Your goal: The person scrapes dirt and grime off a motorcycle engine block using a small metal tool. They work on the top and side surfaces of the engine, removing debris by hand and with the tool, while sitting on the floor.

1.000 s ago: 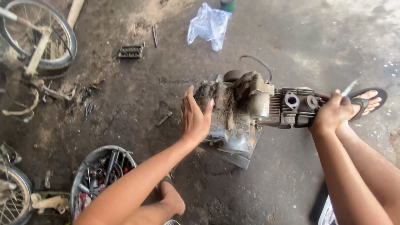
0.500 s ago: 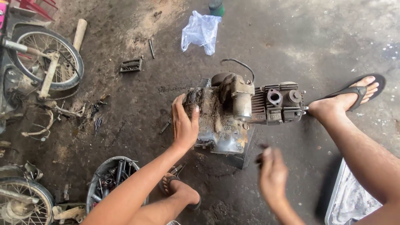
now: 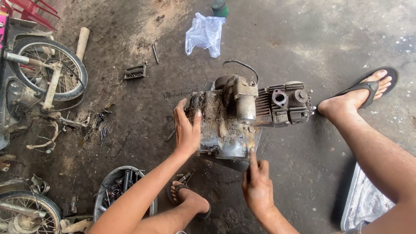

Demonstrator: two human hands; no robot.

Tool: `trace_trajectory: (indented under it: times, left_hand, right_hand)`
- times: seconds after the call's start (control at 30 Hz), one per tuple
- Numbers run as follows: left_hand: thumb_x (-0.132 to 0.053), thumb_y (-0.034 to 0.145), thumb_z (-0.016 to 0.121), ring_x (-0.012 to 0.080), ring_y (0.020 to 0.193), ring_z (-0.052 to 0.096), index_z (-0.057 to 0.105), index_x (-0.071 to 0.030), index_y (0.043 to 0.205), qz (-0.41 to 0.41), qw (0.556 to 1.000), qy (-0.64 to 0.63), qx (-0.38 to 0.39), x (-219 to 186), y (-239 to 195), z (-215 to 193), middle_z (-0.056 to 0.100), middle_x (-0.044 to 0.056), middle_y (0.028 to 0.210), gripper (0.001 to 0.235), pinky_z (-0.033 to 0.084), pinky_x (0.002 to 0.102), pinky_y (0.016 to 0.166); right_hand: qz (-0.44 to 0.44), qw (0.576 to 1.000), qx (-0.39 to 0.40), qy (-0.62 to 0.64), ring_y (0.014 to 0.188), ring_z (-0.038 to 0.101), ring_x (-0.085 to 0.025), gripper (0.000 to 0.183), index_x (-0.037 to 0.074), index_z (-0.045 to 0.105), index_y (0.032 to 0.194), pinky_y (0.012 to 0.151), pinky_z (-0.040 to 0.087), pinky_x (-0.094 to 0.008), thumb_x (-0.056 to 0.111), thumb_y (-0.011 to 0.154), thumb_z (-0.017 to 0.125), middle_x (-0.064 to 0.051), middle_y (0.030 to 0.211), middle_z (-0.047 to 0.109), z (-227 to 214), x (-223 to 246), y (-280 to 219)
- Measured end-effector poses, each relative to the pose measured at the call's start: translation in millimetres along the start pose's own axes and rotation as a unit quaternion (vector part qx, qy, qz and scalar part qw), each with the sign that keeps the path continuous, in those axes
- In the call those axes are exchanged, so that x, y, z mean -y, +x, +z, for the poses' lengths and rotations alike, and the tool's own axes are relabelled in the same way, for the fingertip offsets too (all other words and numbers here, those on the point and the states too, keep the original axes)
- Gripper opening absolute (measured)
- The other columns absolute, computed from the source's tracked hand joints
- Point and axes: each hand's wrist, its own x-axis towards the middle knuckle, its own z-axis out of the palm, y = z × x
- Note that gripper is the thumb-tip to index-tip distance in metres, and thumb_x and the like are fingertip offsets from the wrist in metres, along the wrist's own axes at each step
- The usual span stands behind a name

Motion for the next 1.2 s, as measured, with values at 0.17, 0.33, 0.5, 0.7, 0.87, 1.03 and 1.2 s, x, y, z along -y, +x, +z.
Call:
trace_trajectory:
  times: [0.17, 0.33, 0.5, 0.7, 0.87, 1.03, 1.2]
  left_hand:
    - [-0.035, 0.090, 0.037, 0.0363, 0.119, 0.036, 0.024, 0.003, 0.127, -0.003, 1.000, -0.006, 0.011, -1, 5, 2, 0.034, 0.024, 0.127, 0.054, 0.028, 0.047, 0.098]
    - [-0.029, 0.090, 0.040, 0.0345, 0.115, 0.039, 0.025, 0.003, 0.126, -0.003, 1.000, -0.014, 0.008, -2, 0, 0, 0.037, 0.023, 0.124, 0.051, 0.031, 0.044, 0.096]
    - [-0.029, 0.089, 0.041, 0.0333, 0.114, 0.040, 0.026, 0.002, 0.127, -0.008, 1.000, -0.016, 0.004, 0, 0, 1, 0.038, 0.022, 0.123, 0.050, 0.031, 0.043, 0.094]
    - [-0.032, 0.090, 0.039, 0.0333, 0.115, 0.040, 0.024, 0.000, 0.127, -0.027, 0.999, -0.014, 0.021, 1, 1, 1, 0.038, 0.022, 0.124, 0.052, 0.032, 0.045, 0.094]
    - [-0.030, 0.090, 0.039, 0.0325, 0.114, 0.040, 0.025, 0.000, 0.127, -0.019, 1.000, -0.017, 0.017, -1, 1, 0, 0.039, 0.021, 0.122, 0.050, 0.032, 0.044, 0.095]
    - [-0.029, 0.090, 0.040, 0.0325, 0.114, 0.041, 0.025, 0.001, 0.126, -0.020, 1.000, -0.014, 0.018, 0, 2, 0, 0.039, 0.021, 0.121, 0.050, 0.032, 0.044, 0.095]
    - [-0.028, 0.089, 0.040, 0.0323, 0.115, 0.040, 0.025, 0.000, 0.127, -0.021, 0.999, -0.019, 0.016, -1, 0, 0, 0.039, 0.021, 0.122, 0.049, 0.032, 0.044, 0.095]
  right_hand:
    - [0.113, 0.992, 0.049, 0.036, 0.052, 0.051, -0.022, 0.059, 0.009, 0.036, 0.132, 0.052, 0.046, -0.036, 0.006, 0.076, 0.052, -0.009, 0.077, 0.046, 0, -7, 4]
    - [0.030, 0.994, 0.009, 0.104, 0.054, 0.049, -0.015, 0.059, 0.004, 0.043, 0.127, 0.050, 0.046, -0.029, -0.002, 0.070, 0.054, -0.007, 0.076, 0.047, -21, 19, 6]
    - [0.100, 0.991, 0.081, 0.032, 0.049, 0.053, -0.022, 0.055, 0.007, 0.040, 0.129, 0.051, 0.047, -0.036, 0.007, 0.076, 0.054, -0.011, 0.076, 0.049, -5, -16, 3]
    - [0.059, 0.991, 0.023, 0.119, 0.055, 0.050, -0.016, 0.058, 0.006, 0.037, 0.131, 0.052, 0.045, -0.029, 0.000, 0.074, 0.050, -0.007, 0.075, 0.049, -12, 21, -4]
    - [0.116, 0.988, 0.054, 0.083, 0.056, 0.056, -0.019, 0.056, 0.000, 0.037, 0.129, 0.053, 0.049, -0.032, 0.002, 0.075, 0.050, -0.010, 0.076, 0.055, 8, -7, -3]
    - [0.057, 0.993, 0.013, 0.105, 0.057, 0.052, -0.018, 0.057, 0.003, 0.037, 0.130, 0.052, 0.045, -0.032, 0.002, 0.075, 0.051, -0.008, 0.075, 0.052, 2, -2, -1]
    - [0.085, 0.990, 0.036, 0.105, 0.061, 0.058, -0.020, 0.051, -0.002, 0.040, 0.126, 0.056, 0.050, -0.031, 0.002, 0.076, 0.051, -0.011, 0.080, 0.057, -3, -5, 3]
